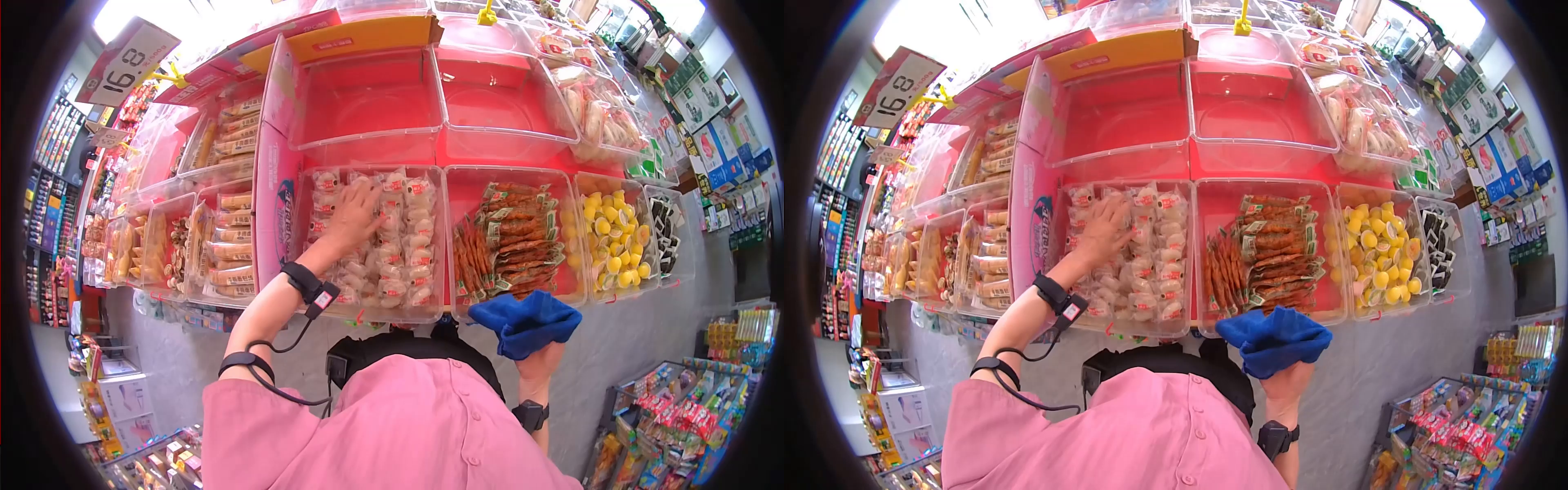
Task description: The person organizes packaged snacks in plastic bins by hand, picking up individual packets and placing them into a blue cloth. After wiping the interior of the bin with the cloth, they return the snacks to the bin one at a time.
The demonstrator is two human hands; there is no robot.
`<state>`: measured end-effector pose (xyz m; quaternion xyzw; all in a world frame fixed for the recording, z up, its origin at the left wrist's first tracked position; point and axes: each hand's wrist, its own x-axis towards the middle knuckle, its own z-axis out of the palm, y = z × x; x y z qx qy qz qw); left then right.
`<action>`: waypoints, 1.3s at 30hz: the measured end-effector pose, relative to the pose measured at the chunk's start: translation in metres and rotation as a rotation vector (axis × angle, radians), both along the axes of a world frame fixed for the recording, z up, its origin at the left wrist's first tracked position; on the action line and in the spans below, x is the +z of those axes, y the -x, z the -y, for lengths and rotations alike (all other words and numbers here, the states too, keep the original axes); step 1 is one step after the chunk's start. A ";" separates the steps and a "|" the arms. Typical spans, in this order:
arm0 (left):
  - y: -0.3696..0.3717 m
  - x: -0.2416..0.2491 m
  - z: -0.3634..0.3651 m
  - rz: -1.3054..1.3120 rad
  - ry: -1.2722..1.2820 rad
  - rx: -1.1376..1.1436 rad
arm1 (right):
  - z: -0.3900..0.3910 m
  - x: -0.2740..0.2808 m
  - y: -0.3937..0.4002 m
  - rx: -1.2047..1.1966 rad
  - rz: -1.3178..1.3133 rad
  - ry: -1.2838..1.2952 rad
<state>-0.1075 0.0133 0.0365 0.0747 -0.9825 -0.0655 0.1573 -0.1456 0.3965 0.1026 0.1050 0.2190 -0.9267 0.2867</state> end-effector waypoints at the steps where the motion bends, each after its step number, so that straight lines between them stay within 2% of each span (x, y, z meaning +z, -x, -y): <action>1: 0.004 0.002 -0.003 0.027 -0.040 -0.109 | 0.000 0.002 -0.001 -0.002 -0.004 -0.011; 2: 0.007 0.002 -0.005 0.051 -0.081 -0.216 | 0.001 0.003 -0.002 -0.001 -0.002 -0.014; 5: 0.015 -0.007 -0.004 0.097 -0.116 -0.252 | 0.001 0.005 0.000 0.067 -0.099 -0.040; 12: 0.013 -0.005 -0.006 0.119 -0.139 -0.253 | -0.002 -0.005 -0.005 0.036 -0.085 -0.122; 15: 0.015 -0.006 -0.009 0.102 -0.223 -0.195 | 0.001 -0.005 -0.006 0.064 -0.122 -0.173; 17: 0.017 -0.009 -0.010 0.117 -0.059 -0.172 | 0.002 -0.006 -0.005 0.101 -0.153 -0.176; 20: 0.018 -0.011 -0.006 0.125 -0.081 -0.149 | 0.003 -0.005 -0.004 0.109 -0.182 -0.234; 26: 0.027 -0.017 0.001 0.191 -0.090 -0.173 | 0.010 -0.002 -0.005 0.146 -0.197 -0.160; 29: 0.026 -0.022 0.008 0.066 -0.168 -0.244 | 0.011 -0.004 -0.008 0.070 -0.070 -0.243; 32: 0.022 -0.022 0.016 0.060 -0.308 -0.265 | 0.012 0.002 -0.006 0.050 -0.103 -0.173; 34: 0.026 -0.022 0.014 0.107 -0.298 -0.212 | 0.011 0.003 -0.006 -0.017 0.016 0.002; 37: 0.034 -0.016 0.005 0.225 -0.341 -0.120 | 0.008 0.002 -0.002 0.090 -0.054 0.053; 39: 0.032 -0.016 0.005 0.302 -0.394 -0.078 | 0.009 0.005 -0.003 0.097 -0.104 -0.003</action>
